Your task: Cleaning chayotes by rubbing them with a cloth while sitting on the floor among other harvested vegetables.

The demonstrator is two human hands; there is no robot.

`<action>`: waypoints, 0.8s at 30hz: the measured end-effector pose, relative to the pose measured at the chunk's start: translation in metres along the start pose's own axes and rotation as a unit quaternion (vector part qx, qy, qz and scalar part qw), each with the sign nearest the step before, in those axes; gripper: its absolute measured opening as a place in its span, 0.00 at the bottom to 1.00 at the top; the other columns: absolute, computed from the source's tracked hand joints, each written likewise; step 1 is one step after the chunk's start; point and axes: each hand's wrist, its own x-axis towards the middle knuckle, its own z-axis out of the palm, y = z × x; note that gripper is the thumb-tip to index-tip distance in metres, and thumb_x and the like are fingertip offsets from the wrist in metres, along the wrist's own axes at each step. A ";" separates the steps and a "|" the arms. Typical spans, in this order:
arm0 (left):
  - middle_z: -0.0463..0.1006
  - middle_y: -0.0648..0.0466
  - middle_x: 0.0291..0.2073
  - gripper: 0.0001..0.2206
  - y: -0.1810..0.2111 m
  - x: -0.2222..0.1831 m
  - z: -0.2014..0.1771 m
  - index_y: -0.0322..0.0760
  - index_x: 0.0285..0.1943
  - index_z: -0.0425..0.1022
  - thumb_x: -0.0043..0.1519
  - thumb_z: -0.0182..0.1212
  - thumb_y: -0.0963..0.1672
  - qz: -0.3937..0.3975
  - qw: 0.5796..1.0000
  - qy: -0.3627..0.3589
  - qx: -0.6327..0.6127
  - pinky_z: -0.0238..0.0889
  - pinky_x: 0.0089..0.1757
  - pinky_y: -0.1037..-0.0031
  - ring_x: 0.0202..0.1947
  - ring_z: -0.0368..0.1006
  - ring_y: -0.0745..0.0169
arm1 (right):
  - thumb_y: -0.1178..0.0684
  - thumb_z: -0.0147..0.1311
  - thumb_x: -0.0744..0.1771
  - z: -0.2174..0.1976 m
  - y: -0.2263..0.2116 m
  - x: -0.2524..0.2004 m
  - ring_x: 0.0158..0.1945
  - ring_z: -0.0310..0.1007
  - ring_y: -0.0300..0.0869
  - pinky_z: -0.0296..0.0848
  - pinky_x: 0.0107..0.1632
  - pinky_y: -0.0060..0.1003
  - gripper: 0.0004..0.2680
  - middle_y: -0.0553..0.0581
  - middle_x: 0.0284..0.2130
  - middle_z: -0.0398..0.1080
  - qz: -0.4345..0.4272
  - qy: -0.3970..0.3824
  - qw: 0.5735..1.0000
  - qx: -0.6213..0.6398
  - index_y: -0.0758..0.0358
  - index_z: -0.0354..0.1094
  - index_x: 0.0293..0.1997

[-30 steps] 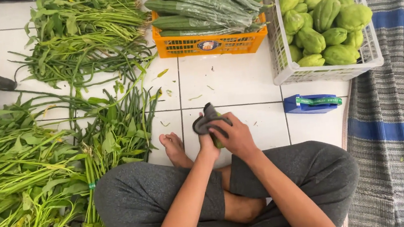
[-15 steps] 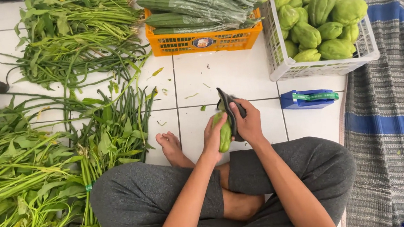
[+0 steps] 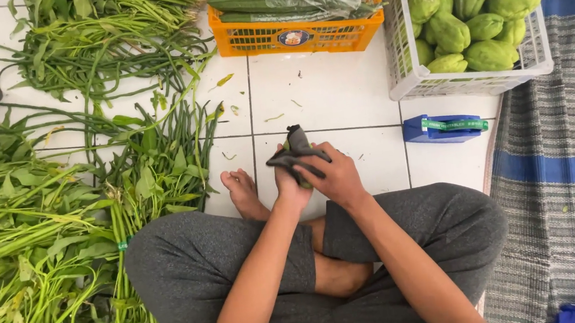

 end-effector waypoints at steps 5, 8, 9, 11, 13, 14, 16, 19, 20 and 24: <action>0.78 0.50 0.45 0.23 -0.004 -0.005 0.006 0.42 0.54 0.74 0.62 0.58 0.58 -0.025 0.999 -0.017 -0.015 0.68 0.47 0.66 0.45 0.74 0.57 | 0.47 0.64 0.67 0.009 0.035 -0.007 0.33 0.77 0.52 0.78 0.36 0.44 0.05 0.51 0.34 0.68 0.131 0.039 0.990 -0.026 0.50 0.77 0.43; 0.77 0.48 0.52 0.28 -0.007 -0.006 0.003 0.41 0.59 0.73 0.59 0.62 0.59 -0.032 0.999 -0.004 0.009 0.66 0.53 0.65 0.51 0.73 0.57 | 0.46 0.61 0.69 0.003 0.038 -0.006 0.33 0.76 0.50 0.76 0.36 0.43 0.04 0.50 0.31 0.67 0.178 0.047 0.983 0.007 0.49 0.76 0.43; 0.76 0.48 0.54 0.29 -0.008 -0.004 0.002 0.41 0.61 0.72 0.60 0.61 0.59 -0.029 1.000 0.001 0.009 0.65 0.54 0.66 0.53 0.72 0.58 | 0.47 0.59 0.70 0.000 0.036 -0.004 0.33 0.75 0.48 0.75 0.36 0.42 0.04 0.49 0.31 0.66 0.175 0.061 0.982 0.039 0.49 0.76 0.43; 0.77 0.50 0.52 0.27 -0.005 0.014 -0.009 0.40 0.61 0.73 0.63 0.56 0.59 -0.023 0.999 0.019 -0.018 0.68 0.52 0.68 0.50 0.74 0.59 | 0.47 0.61 0.69 0.001 0.027 -0.012 0.35 0.75 0.50 0.75 0.38 0.42 0.04 0.51 0.31 0.68 0.123 0.056 0.988 0.070 0.51 0.77 0.43; 0.78 0.51 0.51 0.27 -0.003 0.020 -0.016 0.39 0.61 0.73 0.66 0.52 0.59 -0.013 0.998 0.042 -0.049 0.71 0.49 0.69 0.48 0.75 0.59 | 0.48 0.62 0.68 -0.001 0.008 -0.014 0.37 0.75 0.53 0.75 0.40 0.43 0.05 0.54 0.32 0.69 0.069 0.044 0.991 0.106 0.53 0.77 0.43; 0.78 0.51 0.50 0.26 -0.001 0.018 -0.017 0.39 0.59 0.73 0.65 0.52 0.59 -0.011 0.998 0.046 -0.043 0.70 0.49 0.69 0.47 0.75 0.59 | 0.49 0.63 0.66 -0.004 -0.007 -0.011 0.35 0.76 0.53 0.76 0.39 0.45 0.04 0.53 0.34 0.69 0.015 -0.006 0.997 0.077 0.51 0.77 0.42; 0.77 0.52 0.48 0.25 0.002 0.013 -0.015 0.40 0.58 0.73 0.65 0.52 0.59 -0.011 0.998 0.051 -0.035 0.70 0.48 0.69 0.46 0.75 0.59 | 0.49 0.65 0.65 -0.003 -0.020 -0.010 0.33 0.76 0.52 0.77 0.37 0.47 0.04 0.52 0.35 0.69 -0.038 -0.056 0.997 0.047 0.49 0.77 0.40; 0.76 0.53 0.45 0.23 0.005 0.005 -0.001 0.41 0.54 0.73 0.65 0.53 0.59 -0.016 0.999 0.050 -0.004 0.69 0.46 0.68 0.44 0.74 0.59 | 0.47 0.62 0.66 0.003 -0.014 -0.009 0.29 0.74 0.52 0.77 0.34 0.47 0.05 0.49 0.36 0.66 0.005 -0.052 0.999 0.001 0.44 0.75 0.44; 0.76 0.54 0.43 0.22 0.006 0.001 0.004 0.42 0.52 0.73 0.64 0.53 0.59 -0.018 0.999 0.049 0.009 0.68 0.46 0.68 0.43 0.73 0.59 | 0.45 0.60 0.67 0.001 -0.015 -0.006 0.28 0.74 0.50 0.77 0.33 0.45 0.04 0.47 0.36 0.65 0.028 -0.032 0.999 0.003 0.44 0.74 0.44; 0.74 0.56 0.37 0.20 0.010 -0.017 0.021 0.44 0.46 0.73 0.63 0.54 0.58 -0.024 0.997 0.050 0.047 0.66 0.43 0.66 0.39 0.71 0.59 | 0.44 0.54 0.71 -0.005 -0.006 -0.006 0.27 0.73 0.47 0.75 0.30 0.39 0.05 0.47 0.33 0.64 0.107 0.004 0.994 0.039 0.47 0.74 0.44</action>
